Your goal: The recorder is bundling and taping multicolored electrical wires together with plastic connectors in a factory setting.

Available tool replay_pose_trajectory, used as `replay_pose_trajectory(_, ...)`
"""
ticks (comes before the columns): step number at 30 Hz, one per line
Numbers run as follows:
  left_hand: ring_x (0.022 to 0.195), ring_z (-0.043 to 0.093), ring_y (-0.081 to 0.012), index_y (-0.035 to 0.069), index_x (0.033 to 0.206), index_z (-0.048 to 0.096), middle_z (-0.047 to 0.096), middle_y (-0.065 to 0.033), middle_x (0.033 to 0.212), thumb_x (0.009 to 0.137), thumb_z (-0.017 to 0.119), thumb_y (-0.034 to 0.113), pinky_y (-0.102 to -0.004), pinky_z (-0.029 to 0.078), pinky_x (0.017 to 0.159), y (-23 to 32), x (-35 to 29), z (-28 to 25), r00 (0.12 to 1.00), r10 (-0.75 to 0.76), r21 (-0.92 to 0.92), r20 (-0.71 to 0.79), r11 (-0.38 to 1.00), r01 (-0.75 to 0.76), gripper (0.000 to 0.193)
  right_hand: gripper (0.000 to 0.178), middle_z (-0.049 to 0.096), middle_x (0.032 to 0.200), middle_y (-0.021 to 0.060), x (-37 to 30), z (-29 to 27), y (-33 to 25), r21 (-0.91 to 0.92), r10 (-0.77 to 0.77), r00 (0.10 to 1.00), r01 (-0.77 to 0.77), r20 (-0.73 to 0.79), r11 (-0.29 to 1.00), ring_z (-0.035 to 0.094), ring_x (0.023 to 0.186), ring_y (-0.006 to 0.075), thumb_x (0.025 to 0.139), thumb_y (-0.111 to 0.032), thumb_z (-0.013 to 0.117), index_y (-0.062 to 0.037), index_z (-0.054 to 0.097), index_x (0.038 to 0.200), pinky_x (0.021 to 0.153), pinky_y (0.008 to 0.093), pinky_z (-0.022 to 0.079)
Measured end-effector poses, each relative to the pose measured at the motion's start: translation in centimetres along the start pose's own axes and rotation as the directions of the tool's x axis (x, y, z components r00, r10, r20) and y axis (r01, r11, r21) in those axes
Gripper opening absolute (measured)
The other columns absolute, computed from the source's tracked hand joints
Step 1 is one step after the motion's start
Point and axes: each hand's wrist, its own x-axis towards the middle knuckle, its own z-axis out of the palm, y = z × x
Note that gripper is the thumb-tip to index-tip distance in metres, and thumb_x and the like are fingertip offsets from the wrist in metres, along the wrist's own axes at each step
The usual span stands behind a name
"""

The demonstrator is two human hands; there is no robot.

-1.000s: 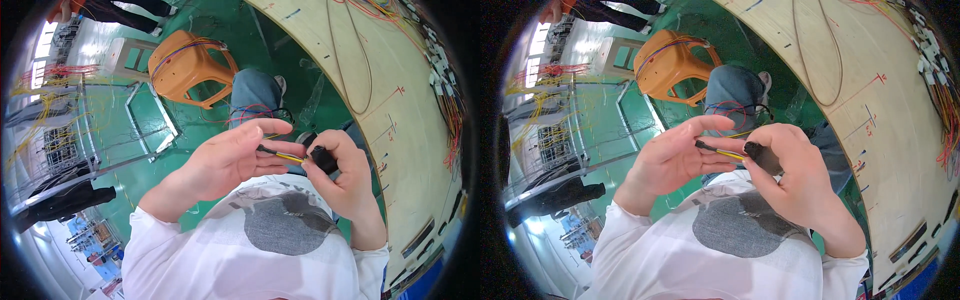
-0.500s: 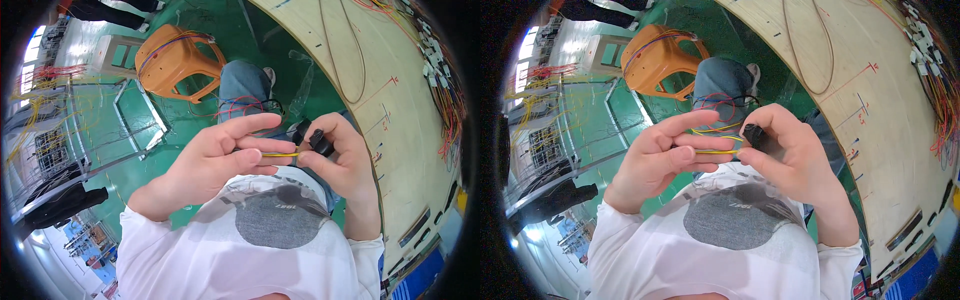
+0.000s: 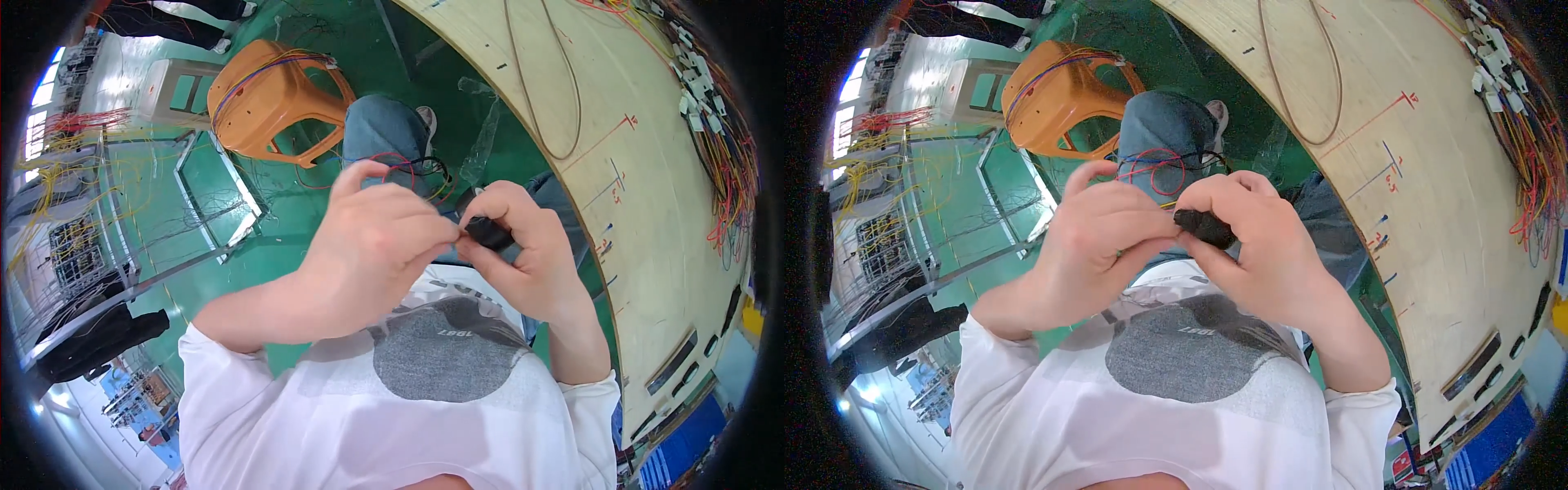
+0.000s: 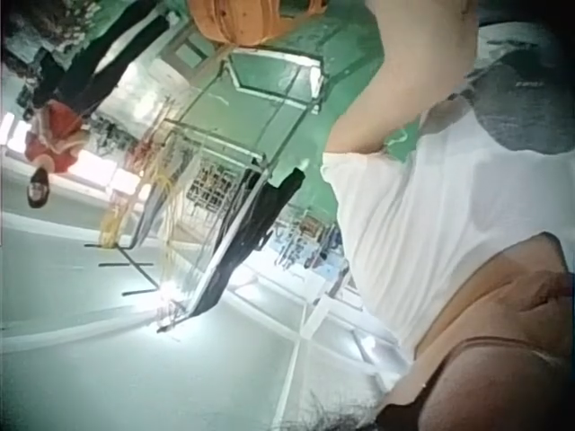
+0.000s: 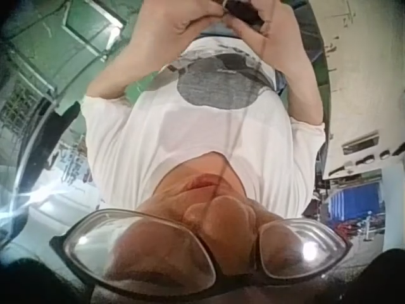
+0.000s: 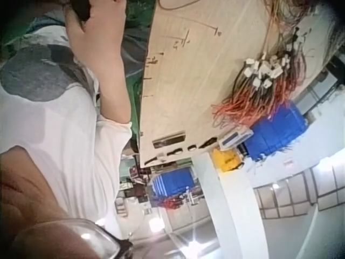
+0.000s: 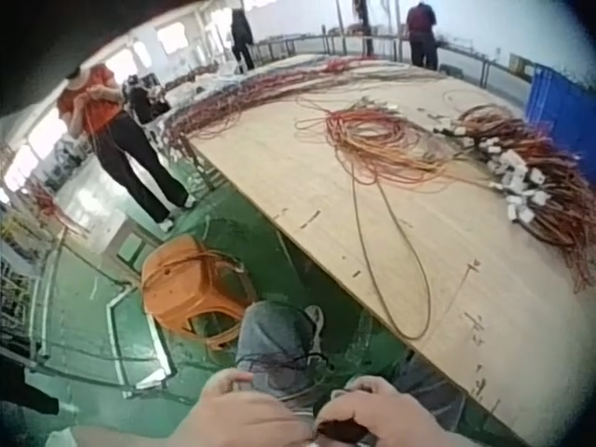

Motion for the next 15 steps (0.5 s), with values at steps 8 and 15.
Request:
replay_pose_trajectory(8, 0.065, 0.049, -0.0047, -0.001, 0.081, 0.058, 0.056, -0.0010, 0.073, 0.078, 0.057, 0.009, -0.0199, 0.039, 0.055, -1.0, 1.1, 1.6, 0.828, -0.489, -0.732, 0.276, 0.452, 0.511, 0.011, 0.009, 0.057, 0.076, 0.0088, -1.4, -0.8, 1.3, -0.225, 0.003, 0.886, -0.121, -0.464, 0.967, 0.054, 0.071, 0.0201, 0.076, -0.007, 0.055, -0.0019, 0.058, 0.084, 0.067, 0.0283, 0.042)
replay_pose_trajectory(15, 0.063, 0.049, -0.0022, -0.002, 0.083, 0.058, 0.057, -0.0002, 0.075, 0.078, 0.057, 0.007, -0.0171, 0.039, 0.053, 0.0, 0.7, 3.1, 0.840, -0.509, -0.823, 0.188, 0.385, 0.417, 0.010, 0.017, 0.059, 0.071, 0.0031, -1.8, 2.3, -1.9, 0.538, 0.501, 0.808, -0.286, -0.309, 0.793, 0.052, 0.053, 0.0043, 0.082, -0.007, 0.052, 0.0001, 0.060, 0.096, 0.046, 0.0173, 0.041)
